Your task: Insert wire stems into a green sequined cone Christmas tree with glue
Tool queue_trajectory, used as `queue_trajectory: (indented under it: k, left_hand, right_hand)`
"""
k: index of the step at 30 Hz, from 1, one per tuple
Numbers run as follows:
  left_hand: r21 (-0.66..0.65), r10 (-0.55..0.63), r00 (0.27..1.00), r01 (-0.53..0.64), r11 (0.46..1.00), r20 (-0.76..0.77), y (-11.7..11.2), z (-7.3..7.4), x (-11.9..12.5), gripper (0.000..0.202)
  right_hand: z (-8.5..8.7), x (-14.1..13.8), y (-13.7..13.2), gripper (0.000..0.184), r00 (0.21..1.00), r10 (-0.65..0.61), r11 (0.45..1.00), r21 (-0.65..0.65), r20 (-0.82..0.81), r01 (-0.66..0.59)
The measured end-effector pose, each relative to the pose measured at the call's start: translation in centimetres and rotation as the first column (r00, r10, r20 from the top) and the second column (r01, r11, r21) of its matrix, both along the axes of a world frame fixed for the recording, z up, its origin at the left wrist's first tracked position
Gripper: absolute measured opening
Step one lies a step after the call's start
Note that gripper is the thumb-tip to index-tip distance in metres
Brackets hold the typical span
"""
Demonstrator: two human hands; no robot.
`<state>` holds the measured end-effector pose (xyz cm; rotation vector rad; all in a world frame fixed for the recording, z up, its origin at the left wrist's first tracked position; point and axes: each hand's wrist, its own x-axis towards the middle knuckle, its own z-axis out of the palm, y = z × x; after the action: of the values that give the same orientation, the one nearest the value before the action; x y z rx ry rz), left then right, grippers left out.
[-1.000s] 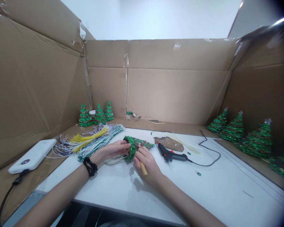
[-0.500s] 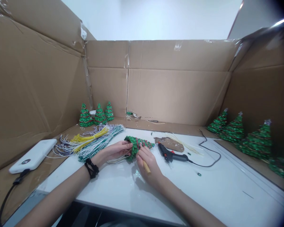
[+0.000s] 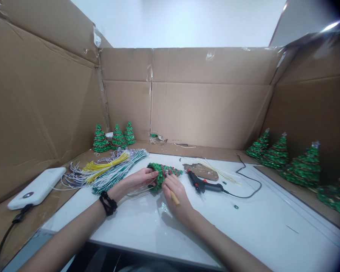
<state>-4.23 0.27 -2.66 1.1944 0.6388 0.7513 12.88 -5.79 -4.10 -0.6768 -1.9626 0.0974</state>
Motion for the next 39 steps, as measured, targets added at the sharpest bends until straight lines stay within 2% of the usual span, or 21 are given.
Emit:
queue_trajectory:
  k: [20,30,39]
  left_hand:
    - [0.015,0.044,0.999,-0.044,0.999,-0.025,-0.2,0.1,0.3,0.035]
    - [0.018,0.063,0.998,-0.063,0.998,-0.027,-0.2,-0.1,0.5,0.037]
    - [0.041,0.091,0.994,-0.088,0.995,-0.067,-0.8,0.6,0.7,0.039]
  right_hand:
    - [0.6,0.1,-0.4,0.023,0.999,-0.011,1.0,0.0,0.034,0.011]
    - [0.8,-0.3,-0.7,0.023,1.0,-0.015,0.999,-0.041,-0.016,0.015]
    - [0.9,-0.2,-0.7,0.024,1.0,-0.016,0.999,-0.035,-0.011,0.016]
